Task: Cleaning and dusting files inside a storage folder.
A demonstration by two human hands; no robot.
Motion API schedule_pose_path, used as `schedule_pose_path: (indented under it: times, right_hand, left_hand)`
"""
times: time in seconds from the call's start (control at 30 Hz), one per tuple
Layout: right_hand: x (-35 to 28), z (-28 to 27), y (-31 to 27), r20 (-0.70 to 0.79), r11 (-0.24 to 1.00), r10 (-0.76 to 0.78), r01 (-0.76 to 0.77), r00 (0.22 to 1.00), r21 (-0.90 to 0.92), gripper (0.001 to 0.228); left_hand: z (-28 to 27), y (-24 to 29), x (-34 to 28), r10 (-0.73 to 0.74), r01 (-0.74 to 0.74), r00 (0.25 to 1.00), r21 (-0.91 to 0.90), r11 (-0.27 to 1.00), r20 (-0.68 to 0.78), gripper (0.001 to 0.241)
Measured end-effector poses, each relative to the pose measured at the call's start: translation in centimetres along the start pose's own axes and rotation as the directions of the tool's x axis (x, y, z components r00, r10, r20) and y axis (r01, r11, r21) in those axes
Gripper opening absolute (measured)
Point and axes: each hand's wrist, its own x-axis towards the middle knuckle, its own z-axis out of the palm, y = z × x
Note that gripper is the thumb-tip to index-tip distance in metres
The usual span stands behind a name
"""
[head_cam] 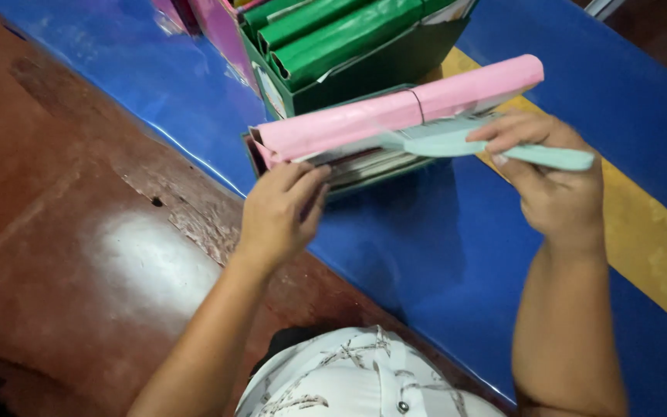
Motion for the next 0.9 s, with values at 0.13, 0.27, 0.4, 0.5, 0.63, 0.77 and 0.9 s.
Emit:
schedule_pose_path:
  times: [0.13, 0.27, 0.4, 0.5, 0.63, 0.77, 0.9]
  right_hand:
    - [1.4, 1.0, 0.5, -0.022, 0.950, 0.017, -0.009, 1.000, 0.312, 0.015]
    - [2.5, 1.9, 2.1, 0.046, 0.887, -0.064, 0.036, 0.997, 0.460, 0.018]
    - [3.3, 4.7, 2.5, -0.142, 0.784, 0.002, 0.086, 0.990, 0.615, 0.026]
    - [4.4, 8.6, 2.2, -0.137, 0.817, -0.055, 0.124, 0.989, 0.563, 0.034]
    - [5.1, 12.1, 1.2, -0.058, 0.932, -0.074, 0.089, 0.996, 0.352, 0.009]
    - [4.9, 12.5, 0.3, -0.009, 0.944, -0.020, 0.022, 1.000, 0.328, 0.026]
    - [5.1, 9.2, 5.0, -0.132, 0.993, -0.118, 0.117, 0.984, -0.017, 0.016]
  left_hand:
    - [0.5, -1.3, 0.5, -0.061, 0.065, 0.998, -0.156, 0.986, 0.030, 0.053]
    - [0.0, -2.6, 1.6, -0.205, 0.228, 0.971, -0.221, 0.948, 0.121, 0.073]
    - [-0.6, -3.3, 2.6, -0.252, 0.294, 0.953, -0.311, 0.904, 0.169, 0.086]
    - [0.1, -3.4, 1.8, -0.303, 0.335, 0.938, -0.212, 0.918, 0.169, 0.087]
    - [0.5, -4.1, 1.5, -0.311, 0.356, 0.922, -0.191, 0.915, 0.231, 0.075]
    - [0.5, -4.2, 1.9, -0.290, 0.325, 0.939, -0.207, 0.923, 0.182, 0.051]
    - [1.2, -4.4, 1.5, -0.193, 0.200, 0.965, -0.022, 0.980, 0.179, 0.039]
